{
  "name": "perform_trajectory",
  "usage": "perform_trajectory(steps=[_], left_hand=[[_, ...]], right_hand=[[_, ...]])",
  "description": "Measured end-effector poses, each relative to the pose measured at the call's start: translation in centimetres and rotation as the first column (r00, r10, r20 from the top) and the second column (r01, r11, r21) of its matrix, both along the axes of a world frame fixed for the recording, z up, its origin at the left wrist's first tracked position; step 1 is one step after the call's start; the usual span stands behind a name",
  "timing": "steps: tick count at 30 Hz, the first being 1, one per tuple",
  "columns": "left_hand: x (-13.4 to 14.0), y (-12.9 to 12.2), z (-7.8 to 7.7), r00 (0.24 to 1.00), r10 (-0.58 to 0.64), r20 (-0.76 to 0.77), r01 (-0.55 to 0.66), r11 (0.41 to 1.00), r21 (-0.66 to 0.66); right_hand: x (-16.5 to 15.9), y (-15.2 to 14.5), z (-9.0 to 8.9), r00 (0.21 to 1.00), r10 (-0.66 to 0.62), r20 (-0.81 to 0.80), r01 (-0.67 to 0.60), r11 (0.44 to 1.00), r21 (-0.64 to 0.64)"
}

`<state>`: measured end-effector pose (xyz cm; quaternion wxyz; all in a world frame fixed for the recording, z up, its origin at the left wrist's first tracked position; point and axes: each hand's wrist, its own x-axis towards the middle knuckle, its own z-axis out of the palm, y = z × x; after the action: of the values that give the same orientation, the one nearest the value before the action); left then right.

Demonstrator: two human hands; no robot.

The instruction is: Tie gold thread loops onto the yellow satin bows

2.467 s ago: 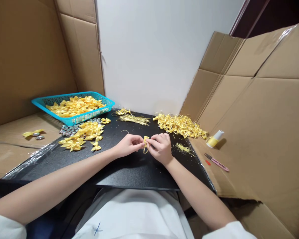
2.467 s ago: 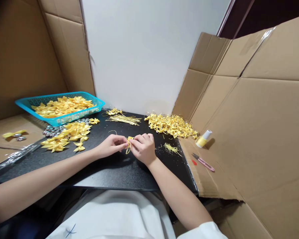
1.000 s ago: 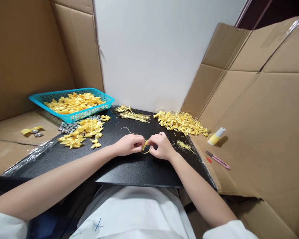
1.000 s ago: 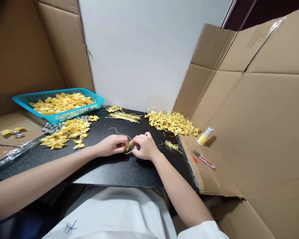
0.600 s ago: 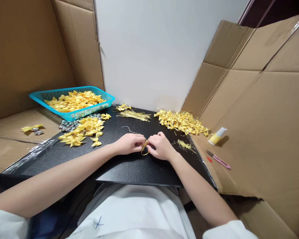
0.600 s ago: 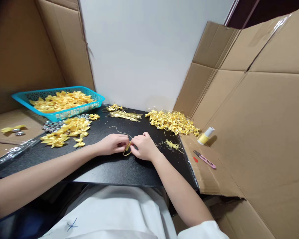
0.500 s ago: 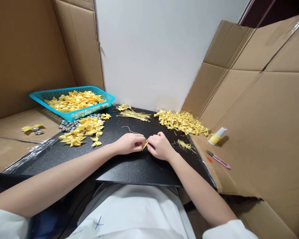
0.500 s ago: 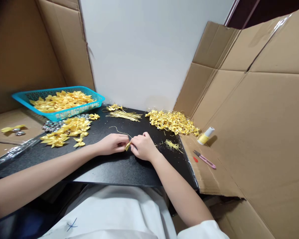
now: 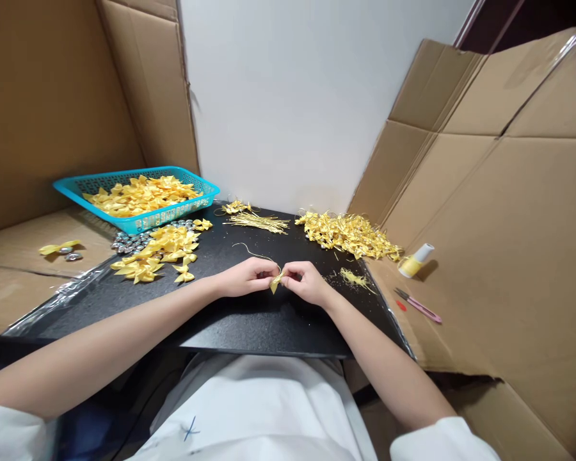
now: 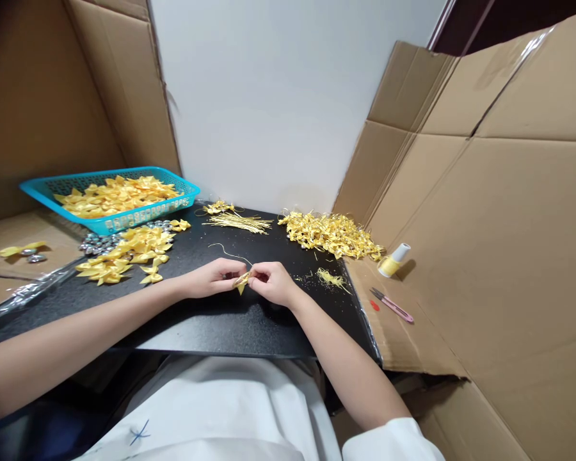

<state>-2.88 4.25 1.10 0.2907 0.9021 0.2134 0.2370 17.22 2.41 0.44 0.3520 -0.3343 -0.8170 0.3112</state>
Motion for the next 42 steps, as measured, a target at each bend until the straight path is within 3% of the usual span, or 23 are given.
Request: perform_trajectory(steps=[5,10,15,21,24,29,33,38,40,42], left_hand=[[-0.12,-0.16,0.16,0.999,-0.017,0.034,0.02,0.995,-0.102],[-0.17,-0.32,0.23,1.0,-0.011,0.008,0.011,0.999,-0.042],[-0.24,-0.43,0.24,0.999,-0.001,-0.05,0.009,0.985,0.172],[-0.52,-0.16,0.16,0.991,0.103,-0.084,-0.042,0.843,0.537],[-0.6,-0.03,0.07,0.989,0.115,-0.092,-0.033,0.785,0.618],[-0.56,0.02,-0.13,0.988,0.112,-0.107,-0.014,0.752,0.659],[-0.49,0.12,-0.26,0.988,0.103,-0.115,-0.004,0.764,0.645],[-0.5,0.28,-0.37,0.992,0.087,-0.094,-0.018,0.823,0.568],[-0.5,0.17,-0.24,0.991,0.085,-0.103,-0.02,0.857,0.516],[-0.46,-0.02,0.01,0.992,0.063,-0.11,-0.011,0.91,0.415]], right_hand=[[0.09,0.08,0.15,0.994,0.086,-0.073,-0.094,0.991,-0.1],[-0.01,0.0,0.09,1.0,0.01,0.025,-0.01,0.999,0.034],[0.22,-0.04,0.44,0.987,-0.005,0.163,-0.035,0.97,0.24],[0.34,-0.39,0.8,0.964,-0.077,0.253,-0.024,0.927,0.374],[0.27,-0.53,0.83,0.959,-0.089,0.268,-0.03,0.911,0.411],[0.28,-0.52,0.81,0.943,-0.112,0.314,-0.041,0.896,0.442],[0.2,-0.46,0.76,0.922,-0.144,0.358,-0.047,0.879,0.474],[-0.16,-0.4,0.45,0.904,-0.169,0.394,-0.062,0.859,0.509],[-0.33,-0.43,0.29,0.926,-0.146,0.349,-0.038,0.882,0.47],[-0.48,-0.47,0.19,0.965,-0.098,0.244,0.005,0.935,0.354]])
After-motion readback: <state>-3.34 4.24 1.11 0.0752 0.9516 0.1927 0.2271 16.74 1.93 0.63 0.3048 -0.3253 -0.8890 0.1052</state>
